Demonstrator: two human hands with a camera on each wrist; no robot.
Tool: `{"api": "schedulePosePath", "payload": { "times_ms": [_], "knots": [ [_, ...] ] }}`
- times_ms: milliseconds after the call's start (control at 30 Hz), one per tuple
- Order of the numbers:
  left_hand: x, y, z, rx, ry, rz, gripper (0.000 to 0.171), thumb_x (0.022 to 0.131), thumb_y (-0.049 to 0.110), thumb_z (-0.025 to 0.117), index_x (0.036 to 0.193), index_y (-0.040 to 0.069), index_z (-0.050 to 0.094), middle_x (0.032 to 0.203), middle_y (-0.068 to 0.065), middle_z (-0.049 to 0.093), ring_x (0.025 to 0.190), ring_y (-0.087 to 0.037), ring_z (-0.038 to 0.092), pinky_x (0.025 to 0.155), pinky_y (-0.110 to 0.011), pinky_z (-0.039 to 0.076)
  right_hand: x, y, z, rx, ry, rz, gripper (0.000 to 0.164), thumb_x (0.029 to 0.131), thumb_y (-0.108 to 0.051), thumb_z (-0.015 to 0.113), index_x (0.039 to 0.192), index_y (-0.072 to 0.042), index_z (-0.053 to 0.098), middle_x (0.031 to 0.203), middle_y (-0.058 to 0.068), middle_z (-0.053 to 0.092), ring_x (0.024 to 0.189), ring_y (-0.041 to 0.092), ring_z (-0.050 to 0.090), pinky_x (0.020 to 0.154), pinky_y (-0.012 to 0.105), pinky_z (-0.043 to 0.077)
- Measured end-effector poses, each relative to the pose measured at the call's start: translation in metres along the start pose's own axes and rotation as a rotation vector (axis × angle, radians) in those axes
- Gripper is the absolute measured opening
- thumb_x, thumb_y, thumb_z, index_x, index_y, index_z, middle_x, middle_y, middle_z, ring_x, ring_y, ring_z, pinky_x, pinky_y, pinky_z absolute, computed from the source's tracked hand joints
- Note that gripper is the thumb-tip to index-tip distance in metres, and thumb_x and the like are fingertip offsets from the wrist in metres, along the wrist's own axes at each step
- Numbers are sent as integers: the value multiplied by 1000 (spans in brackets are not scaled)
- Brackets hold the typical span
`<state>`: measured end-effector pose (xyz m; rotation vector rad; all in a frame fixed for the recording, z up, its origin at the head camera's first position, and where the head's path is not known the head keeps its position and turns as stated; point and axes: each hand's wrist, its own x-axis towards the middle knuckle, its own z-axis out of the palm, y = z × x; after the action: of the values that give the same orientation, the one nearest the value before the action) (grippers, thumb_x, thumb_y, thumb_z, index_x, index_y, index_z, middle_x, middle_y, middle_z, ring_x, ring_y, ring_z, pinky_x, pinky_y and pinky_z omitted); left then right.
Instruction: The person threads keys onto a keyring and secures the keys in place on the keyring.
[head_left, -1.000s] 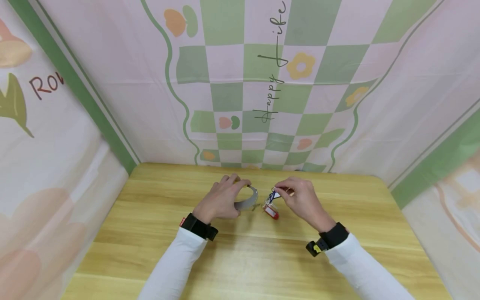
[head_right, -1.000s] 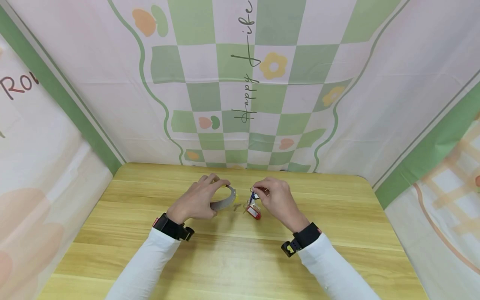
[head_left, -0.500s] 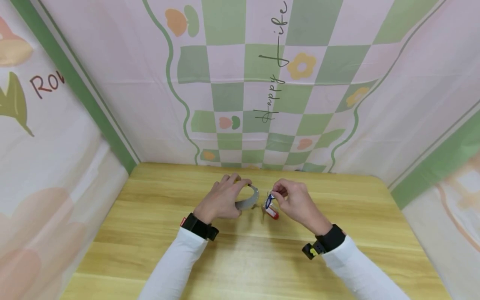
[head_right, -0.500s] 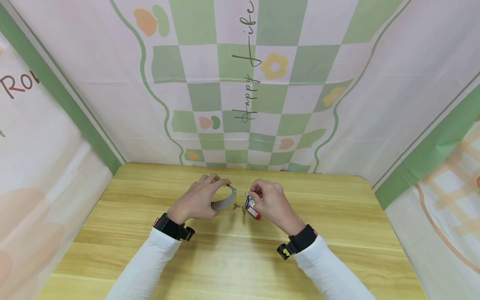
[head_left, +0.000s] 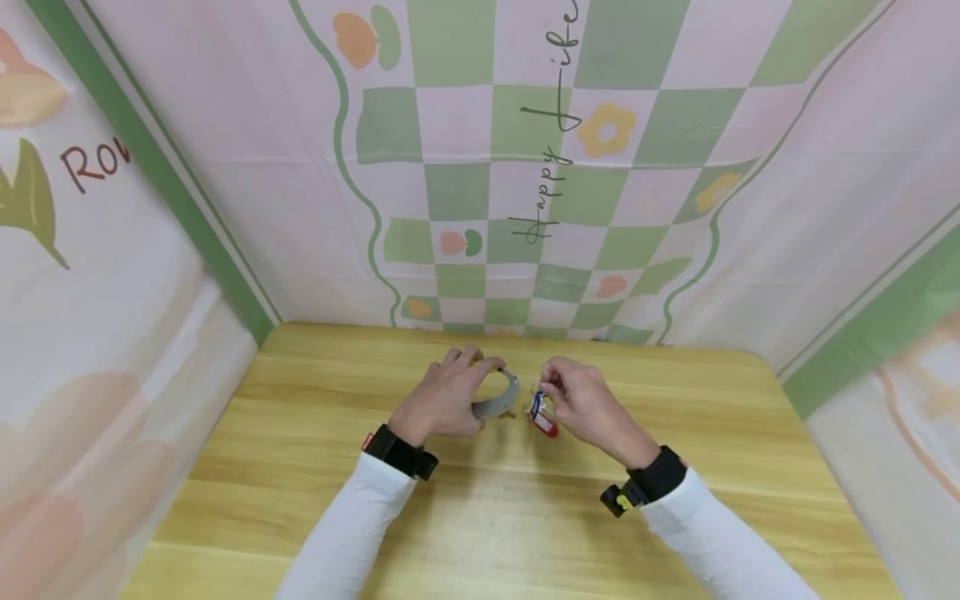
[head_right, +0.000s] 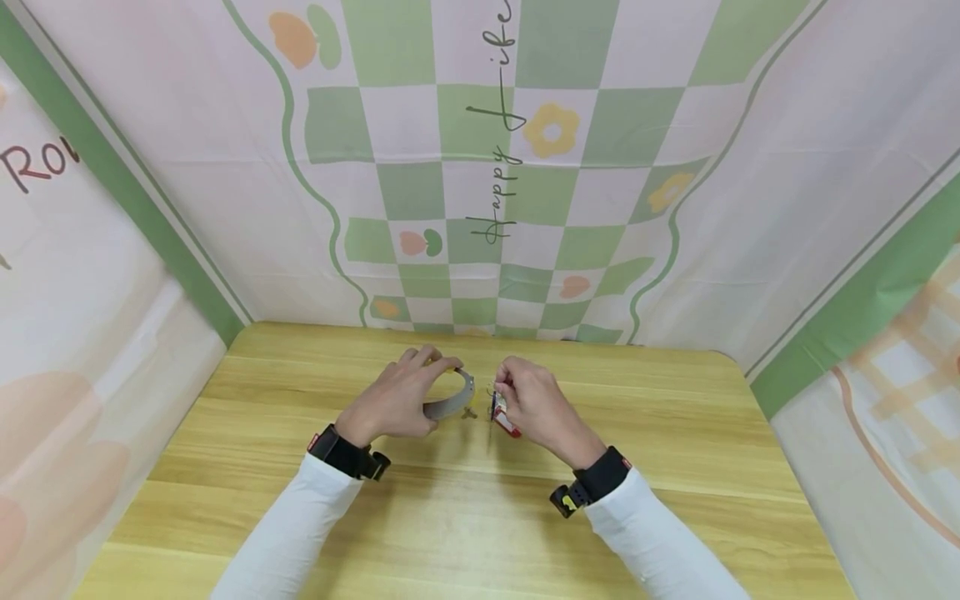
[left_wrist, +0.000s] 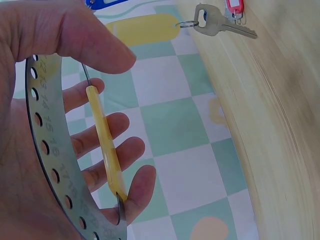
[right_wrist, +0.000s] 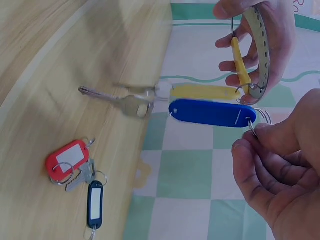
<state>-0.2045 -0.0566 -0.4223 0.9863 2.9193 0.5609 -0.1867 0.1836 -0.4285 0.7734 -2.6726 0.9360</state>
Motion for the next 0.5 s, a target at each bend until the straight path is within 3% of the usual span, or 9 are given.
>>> {"api": "schedulePosePath", "payload": {
  "times_ms": [500],
  "knots": [
    [0, 2, 0, 6, 2, 0, 80, 71, 18, 85, 145, 23, 53, 132, -7, 52, 116, -29, 51, 88, -51, 48, 4, -9, -1, 179, -140, 181, 4, 99, -3, 62, 95, -6, 61, 85, 6, 64, 71, 14, 60, 59, 29, 50]
  ]
}}
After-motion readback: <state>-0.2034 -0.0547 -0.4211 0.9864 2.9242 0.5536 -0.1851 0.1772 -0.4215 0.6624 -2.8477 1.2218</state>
